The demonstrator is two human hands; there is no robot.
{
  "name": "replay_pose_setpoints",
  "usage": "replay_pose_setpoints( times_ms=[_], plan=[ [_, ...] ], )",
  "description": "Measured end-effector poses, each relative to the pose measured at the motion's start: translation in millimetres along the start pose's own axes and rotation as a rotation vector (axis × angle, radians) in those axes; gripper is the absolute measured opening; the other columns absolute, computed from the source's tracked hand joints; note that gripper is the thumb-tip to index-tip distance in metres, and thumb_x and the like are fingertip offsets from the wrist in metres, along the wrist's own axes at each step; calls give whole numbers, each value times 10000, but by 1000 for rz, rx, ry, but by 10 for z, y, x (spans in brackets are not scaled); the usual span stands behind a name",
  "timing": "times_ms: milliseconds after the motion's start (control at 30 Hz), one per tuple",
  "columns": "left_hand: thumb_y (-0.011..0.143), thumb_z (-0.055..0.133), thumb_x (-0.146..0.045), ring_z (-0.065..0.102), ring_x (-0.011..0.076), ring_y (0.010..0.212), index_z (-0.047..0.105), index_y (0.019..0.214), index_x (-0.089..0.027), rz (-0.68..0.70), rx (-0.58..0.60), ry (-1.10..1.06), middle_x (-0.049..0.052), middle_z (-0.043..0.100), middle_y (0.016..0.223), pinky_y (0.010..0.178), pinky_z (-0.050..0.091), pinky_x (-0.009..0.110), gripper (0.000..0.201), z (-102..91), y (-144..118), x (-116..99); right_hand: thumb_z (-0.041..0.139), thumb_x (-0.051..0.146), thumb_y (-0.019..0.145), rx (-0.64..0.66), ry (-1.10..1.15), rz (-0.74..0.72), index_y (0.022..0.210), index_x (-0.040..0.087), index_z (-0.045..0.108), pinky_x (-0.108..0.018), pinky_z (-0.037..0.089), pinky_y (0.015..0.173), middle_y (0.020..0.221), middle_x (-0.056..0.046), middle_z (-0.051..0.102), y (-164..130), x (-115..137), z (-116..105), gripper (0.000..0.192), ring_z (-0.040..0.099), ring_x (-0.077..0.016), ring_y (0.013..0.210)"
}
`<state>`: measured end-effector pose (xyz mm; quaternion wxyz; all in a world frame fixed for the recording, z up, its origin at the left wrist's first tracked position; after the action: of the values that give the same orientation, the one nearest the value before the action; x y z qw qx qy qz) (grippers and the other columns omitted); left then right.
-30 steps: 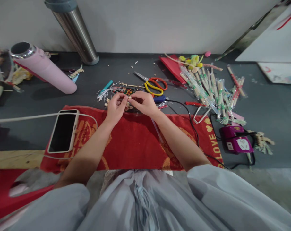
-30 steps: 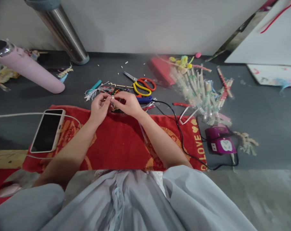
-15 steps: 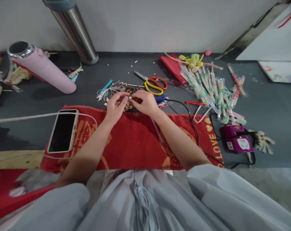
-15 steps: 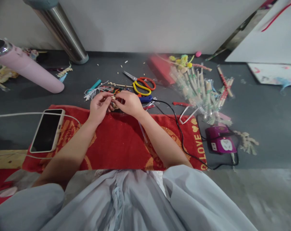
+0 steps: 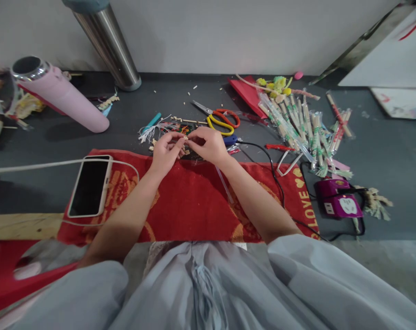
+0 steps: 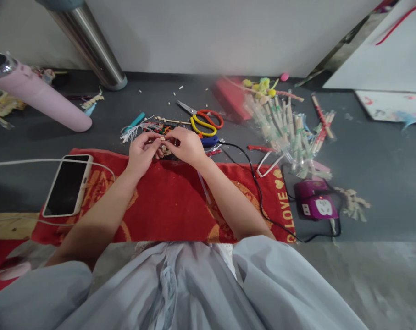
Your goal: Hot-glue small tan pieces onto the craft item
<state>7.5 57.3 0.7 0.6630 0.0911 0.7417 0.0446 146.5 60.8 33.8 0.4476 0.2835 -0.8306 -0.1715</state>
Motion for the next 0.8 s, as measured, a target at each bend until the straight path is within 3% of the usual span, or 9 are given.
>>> replay_pose_setpoints(
  times_ms=[200,400,800],
  plan=[
    [786,644,-576,595,89,490,597,920,-218,5,17,2,-18,610,644,406,429,198,384,9,8,-1,623,393,854,-34,57,32,825,160,671,-262,428,634,729,-28,637,2,-4,-34,240,525,-120,641],
    [738,666,-621,603,98,481,573,871,-217,-1,12,-39,-31,589,603,394,430,199,436,12,11,-9,619,413,870,-23,127,-3,967,179,679,-280,470,671,754,-23,632,4,67,-36,261,524,-119,653],
    [652,774,-559,648,115,537,554,751,-213,-83,5,-229,-25,646,625,448,503,220,422,7,-6,-28,607,436,877,-18,161,-32,895,192,704,-261,452,617,764,-27,647,24,131,-53,263,549,-117,678]
  ],
)
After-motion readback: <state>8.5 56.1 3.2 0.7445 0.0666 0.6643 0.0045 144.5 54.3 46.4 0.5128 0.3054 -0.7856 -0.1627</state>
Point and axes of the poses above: each hand's wrist, its own y-axis towards the middle knuckle, its own z-axis out of the palm, x = y × z, the point moved 7 cm from there along y, towards the middle knuckle
